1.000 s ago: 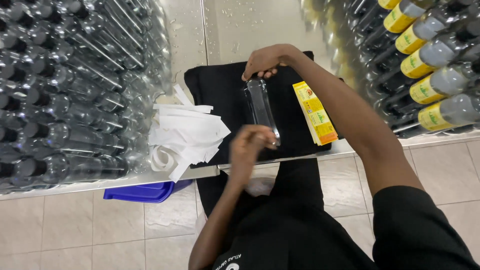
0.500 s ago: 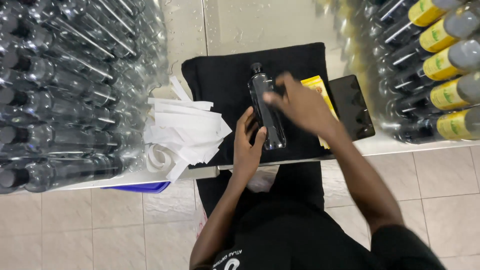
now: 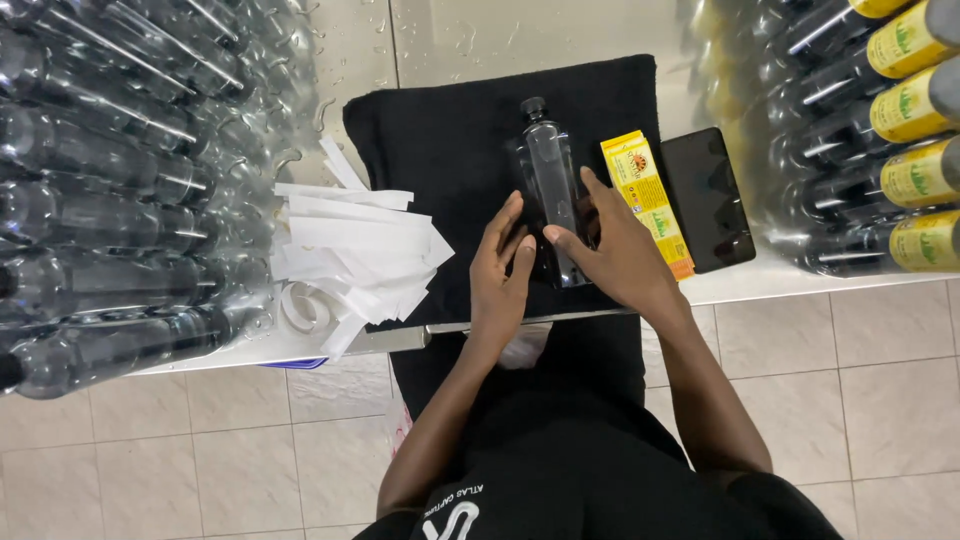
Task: Manually applying adhesive labels to plastic bottles at a production table
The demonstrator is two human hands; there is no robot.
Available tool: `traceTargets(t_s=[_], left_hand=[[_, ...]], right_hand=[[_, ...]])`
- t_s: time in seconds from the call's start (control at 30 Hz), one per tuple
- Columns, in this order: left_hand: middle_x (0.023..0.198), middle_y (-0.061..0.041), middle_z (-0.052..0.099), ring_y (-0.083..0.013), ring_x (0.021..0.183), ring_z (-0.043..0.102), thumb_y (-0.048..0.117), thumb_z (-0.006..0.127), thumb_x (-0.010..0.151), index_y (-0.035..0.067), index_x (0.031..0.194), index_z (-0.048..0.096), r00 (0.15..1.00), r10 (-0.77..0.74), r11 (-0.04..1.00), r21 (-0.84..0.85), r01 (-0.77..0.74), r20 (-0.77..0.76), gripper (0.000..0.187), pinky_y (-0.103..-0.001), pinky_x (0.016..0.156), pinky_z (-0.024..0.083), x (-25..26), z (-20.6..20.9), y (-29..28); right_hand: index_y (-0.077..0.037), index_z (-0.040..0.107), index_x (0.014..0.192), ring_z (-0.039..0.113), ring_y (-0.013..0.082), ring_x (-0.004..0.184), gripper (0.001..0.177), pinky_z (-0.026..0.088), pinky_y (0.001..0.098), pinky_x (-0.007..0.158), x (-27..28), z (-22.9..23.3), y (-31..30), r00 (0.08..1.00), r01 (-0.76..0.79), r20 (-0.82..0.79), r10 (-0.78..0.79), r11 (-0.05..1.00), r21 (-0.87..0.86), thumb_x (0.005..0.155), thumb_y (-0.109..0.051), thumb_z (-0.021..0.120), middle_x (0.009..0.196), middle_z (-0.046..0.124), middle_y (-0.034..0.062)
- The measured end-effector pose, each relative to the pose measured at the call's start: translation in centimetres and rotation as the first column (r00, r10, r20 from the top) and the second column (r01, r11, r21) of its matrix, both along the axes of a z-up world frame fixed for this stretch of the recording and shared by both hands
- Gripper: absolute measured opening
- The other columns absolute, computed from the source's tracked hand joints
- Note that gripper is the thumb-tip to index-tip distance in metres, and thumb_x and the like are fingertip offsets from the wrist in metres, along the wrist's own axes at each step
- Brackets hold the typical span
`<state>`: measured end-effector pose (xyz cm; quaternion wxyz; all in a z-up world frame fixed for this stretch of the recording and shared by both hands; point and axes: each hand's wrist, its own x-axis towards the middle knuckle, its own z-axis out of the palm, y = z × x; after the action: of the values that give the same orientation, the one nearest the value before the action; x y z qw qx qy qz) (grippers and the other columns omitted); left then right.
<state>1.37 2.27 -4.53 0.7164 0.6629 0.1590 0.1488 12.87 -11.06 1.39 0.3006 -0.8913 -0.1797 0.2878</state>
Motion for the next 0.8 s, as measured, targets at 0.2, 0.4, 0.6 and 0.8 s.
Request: traceTargets(t_s=[0.2,0.4,0.6,0.8], left_hand=[[0.174,-0.022,0.038,-0.044,0.163,0.033,0.016,0.056,0.116,0.008,0.167,0.044,0.999,-0.05,0.999,0.01,0.05,0.015,0.053,-0.053,0.129,0.042,0.5,-1.8,-0.8],[0.175,-0.022,0.039,-0.0435,0.161,0.036,0.019,0.051,0.117,0.008,0.165,0.048,0.998,0.0,0.999,0.04,0.003,-0.059,0.049,-0.05,0.126,0.047,-0.8,0.0,-0.2],[0.173,-0.023,0.042,-0.0447,0.159,0.039,0.018,0.053,0.116,0.007,0.162,0.051,0.996,0.033,0.998,0.05,-0.03,-0.08,0.047,-0.049,0.123,0.051,-1.5,0.1,0.6],[0.169,-0.023,0.049,-0.042,0.156,0.045,0.015,0.056,0.114,0.007,0.157,0.058,0.996,0.043,0.998,0.04,-0.04,-0.082,0.043,-0.045,0.12,0.053,-1.2,0.5,0.9]], right_hand=[[-0.004,0.038,0.169,0.062,0.0544,0.133,0.086,0.059,0.0644,0.098,0.2,0.1,0.5,1.0,0.017,-0.015,-0.017,0.999,0.034,0.102,-0.048,0.07,0.152,0.054,0.0334],[0.0,0.041,0.167,0.056,0.0549,0.14,0.084,0.054,0.065,0.107,-0.6,-0.5,0.9,0.999,0.012,-0.033,-0.008,0.991,0.134,0.103,-0.047,0.067,0.155,0.053,0.0344],[0.0,0.042,0.167,0.058,0.054,0.139,0.087,0.054,0.0661,0.106,-1.2,-1.5,1.5,1.0,-0.001,-0.029,0.007,0.984,0.176,0.101,-0.051,0.069,0.152,0.056,0.0344],[-0.002,0.042,0.167,0.069,0.0468,0.121,0.08,0.064,0.0549,0.091,-1.8,-1.1,0.6,0.997,-0.061,0.042,0.059,0.996,0.061,0.106,-0.049,0.063,0.145,0.056,0.027]])
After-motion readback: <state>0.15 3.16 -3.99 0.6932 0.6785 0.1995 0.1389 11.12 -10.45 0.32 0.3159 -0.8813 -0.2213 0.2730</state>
